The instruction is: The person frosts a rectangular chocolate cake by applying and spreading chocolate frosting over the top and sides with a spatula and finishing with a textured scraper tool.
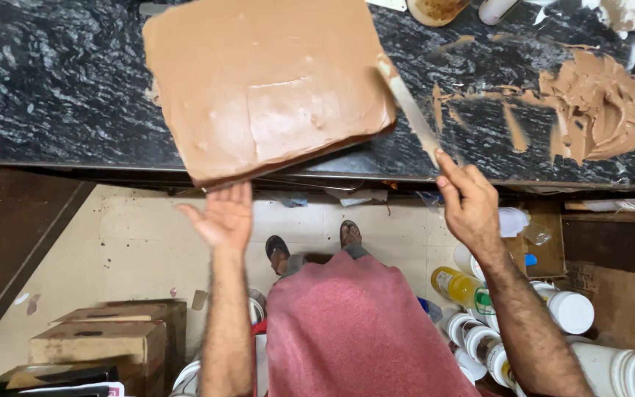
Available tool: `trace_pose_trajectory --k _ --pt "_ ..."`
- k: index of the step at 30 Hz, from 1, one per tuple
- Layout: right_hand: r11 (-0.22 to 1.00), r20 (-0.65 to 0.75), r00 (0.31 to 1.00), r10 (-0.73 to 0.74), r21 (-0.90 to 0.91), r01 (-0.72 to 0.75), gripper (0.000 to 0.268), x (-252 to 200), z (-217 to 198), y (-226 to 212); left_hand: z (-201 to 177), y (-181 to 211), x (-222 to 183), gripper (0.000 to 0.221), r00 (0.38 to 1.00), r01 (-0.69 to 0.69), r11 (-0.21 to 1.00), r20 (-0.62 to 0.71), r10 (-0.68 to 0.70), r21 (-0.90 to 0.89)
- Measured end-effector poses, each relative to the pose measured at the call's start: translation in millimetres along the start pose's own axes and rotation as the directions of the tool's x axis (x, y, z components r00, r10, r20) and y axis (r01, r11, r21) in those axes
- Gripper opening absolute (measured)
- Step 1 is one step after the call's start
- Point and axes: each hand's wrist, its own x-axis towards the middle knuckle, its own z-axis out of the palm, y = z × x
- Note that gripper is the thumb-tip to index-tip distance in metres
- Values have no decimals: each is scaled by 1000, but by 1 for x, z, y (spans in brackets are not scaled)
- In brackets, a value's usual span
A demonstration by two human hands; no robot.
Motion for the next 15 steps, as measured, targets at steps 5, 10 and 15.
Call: trace_pose_trajectory --k 5,10,15 --pt "997 69 997 30 -77 -24 42 19 23 8 -9 40 -4 108 787 176 973 572 -232 153" --pt "992 171 983 -65 -94 82 46 14 52 -35 34 3 -37 112 982 -35 778 168 -91 627" --pt "998 531 847 -19 -36 45 45 -16 71 -87 49 -54 -71 108 994 -55 756 105 -18 652"
